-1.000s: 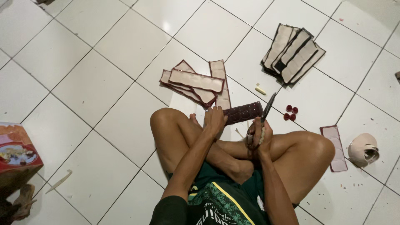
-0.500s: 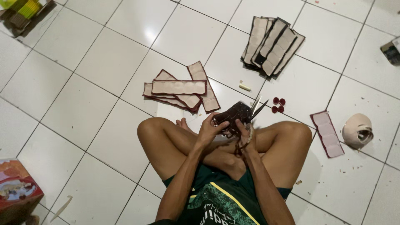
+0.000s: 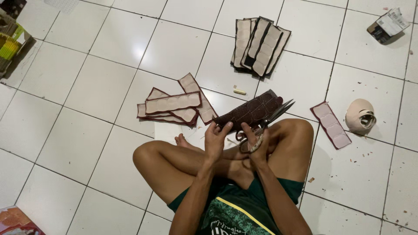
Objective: The person sits on the floor and assembles small fabric pads by inserting circular inserts and trimming edges. They use scissors to cut the fabric and a small tube to apply adhesive to the inserts. The person handles multiple pads and inserts, placing finished pieces aside.
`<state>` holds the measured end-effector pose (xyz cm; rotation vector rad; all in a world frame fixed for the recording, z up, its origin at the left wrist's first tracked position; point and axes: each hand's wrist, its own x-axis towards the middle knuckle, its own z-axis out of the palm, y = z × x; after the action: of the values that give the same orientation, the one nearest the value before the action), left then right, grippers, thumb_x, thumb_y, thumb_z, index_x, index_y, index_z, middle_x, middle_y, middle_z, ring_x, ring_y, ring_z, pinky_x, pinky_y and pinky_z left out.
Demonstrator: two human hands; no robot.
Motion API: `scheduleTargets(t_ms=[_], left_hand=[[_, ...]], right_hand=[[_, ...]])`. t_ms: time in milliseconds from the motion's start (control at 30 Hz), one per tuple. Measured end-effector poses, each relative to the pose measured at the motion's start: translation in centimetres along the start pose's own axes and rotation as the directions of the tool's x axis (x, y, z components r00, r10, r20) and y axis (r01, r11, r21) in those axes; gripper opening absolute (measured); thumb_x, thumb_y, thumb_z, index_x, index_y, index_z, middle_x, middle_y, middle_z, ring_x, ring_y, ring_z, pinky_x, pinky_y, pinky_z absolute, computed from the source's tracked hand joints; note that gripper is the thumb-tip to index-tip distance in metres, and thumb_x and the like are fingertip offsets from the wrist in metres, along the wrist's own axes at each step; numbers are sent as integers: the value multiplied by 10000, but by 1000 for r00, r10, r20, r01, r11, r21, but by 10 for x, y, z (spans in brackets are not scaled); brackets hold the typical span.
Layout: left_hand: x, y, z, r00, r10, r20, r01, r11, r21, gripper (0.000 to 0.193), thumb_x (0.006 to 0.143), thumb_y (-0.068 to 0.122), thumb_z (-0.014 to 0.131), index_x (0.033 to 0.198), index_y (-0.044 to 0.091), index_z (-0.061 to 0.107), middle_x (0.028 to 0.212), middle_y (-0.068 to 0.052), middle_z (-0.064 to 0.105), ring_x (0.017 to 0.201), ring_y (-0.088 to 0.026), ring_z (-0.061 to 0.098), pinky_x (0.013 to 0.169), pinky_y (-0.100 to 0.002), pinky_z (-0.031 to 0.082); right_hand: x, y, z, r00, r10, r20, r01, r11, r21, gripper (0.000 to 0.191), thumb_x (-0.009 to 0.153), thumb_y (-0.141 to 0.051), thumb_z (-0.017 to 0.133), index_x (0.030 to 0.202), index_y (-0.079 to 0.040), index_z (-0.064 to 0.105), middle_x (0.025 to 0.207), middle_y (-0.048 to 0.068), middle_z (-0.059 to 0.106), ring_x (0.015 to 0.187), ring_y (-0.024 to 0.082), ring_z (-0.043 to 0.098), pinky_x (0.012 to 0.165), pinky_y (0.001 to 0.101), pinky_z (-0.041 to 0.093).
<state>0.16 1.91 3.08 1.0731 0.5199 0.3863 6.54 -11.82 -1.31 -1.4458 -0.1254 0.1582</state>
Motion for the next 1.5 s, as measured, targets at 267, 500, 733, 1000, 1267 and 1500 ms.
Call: scheduleTargets(t_ms=[267, 500, 733, 1000, 1267, 1500], left_hand=[[12, 35, -14, 992, 126, 19, -127, 991, 43, 271, 948, 29, 682, 1146, 19, 497, 1082, -116, 719, 1013, -144, 685, 868, -232, 579], [-9, 32, -6, 941, 334, -46, -335, 942, 4, 319, 1020, -31, 756, 1166, -45, 473, 1171, -141, 531, 1040, -157, 627, 891, -282, 578], [-33, 65, 1, 979, 200, -38, -193, 971, 141, 533, 937, 23, 750, 1435, -55, 577, 1276, -132, 682, 1052, -134, 647, 912, -224, 546], [-43, 77, 13, 983, 177, -52, -174, 983, 57, 559, 927, 51, 760, 1440, -60, 566, 1225, -127, 714, 1039, -118, 679, 926, -217, 554], [-48, 76, 8, 987, 156, -32, -152, 983, 104, 560, 943, 49, 762, 1461, -55, 577, 1209, -164, 747, 1055, -143, 688, 993, -205, 491], [-48, 75, 9, 990, 142, -13, -141, 990, 18, 528, 922, 80, 765, 1409, -30, 594, 1234, -116, 721, 1074, -129, 681, 963, -237, 526]], right_hand=[[-82, -34, -41, 759, 420, 497, -374, 907, -195, 427, 991, -365, 594, 1170, 19, 645, 797, 36, 679, 554, 107, 595, 506, 224, 491], [-81, -38, -28, 712, 317, 627, -380, 924, -35, 628, 987, -561, 533, 1264, -4, 624, 829, -18, 577, 675, 62, 550, 592, 201, 466], [-69, -83, -14, 765, 228, 602, -195, 973, -121, 663, 992, -583, 541, 1289, 1, 642, 797, -21, 615, 673, 52, 545, 599, 202, 455], [-71, -115, -3, 841, 124, 527, 15, 968, -251, 650, 980, -613, 532, 1200, -26, 702, 680, -26, 589, 598, 46, 533, 543, 220, 429], [-70, -101, -10, 860, 198, 471, -72, 960, -272, 507, 950, -513, 665, 997, -14, 743, 646, -17, 577, 573, 50, 492, 510, 231, 391], [-73, -94, -12, 905, 134, 403, 18, 936, -352, 423, 924, -437, 724, 911, -15, 741, 569, -38, 489, 533, 39, 421, 470, 241, 337]])
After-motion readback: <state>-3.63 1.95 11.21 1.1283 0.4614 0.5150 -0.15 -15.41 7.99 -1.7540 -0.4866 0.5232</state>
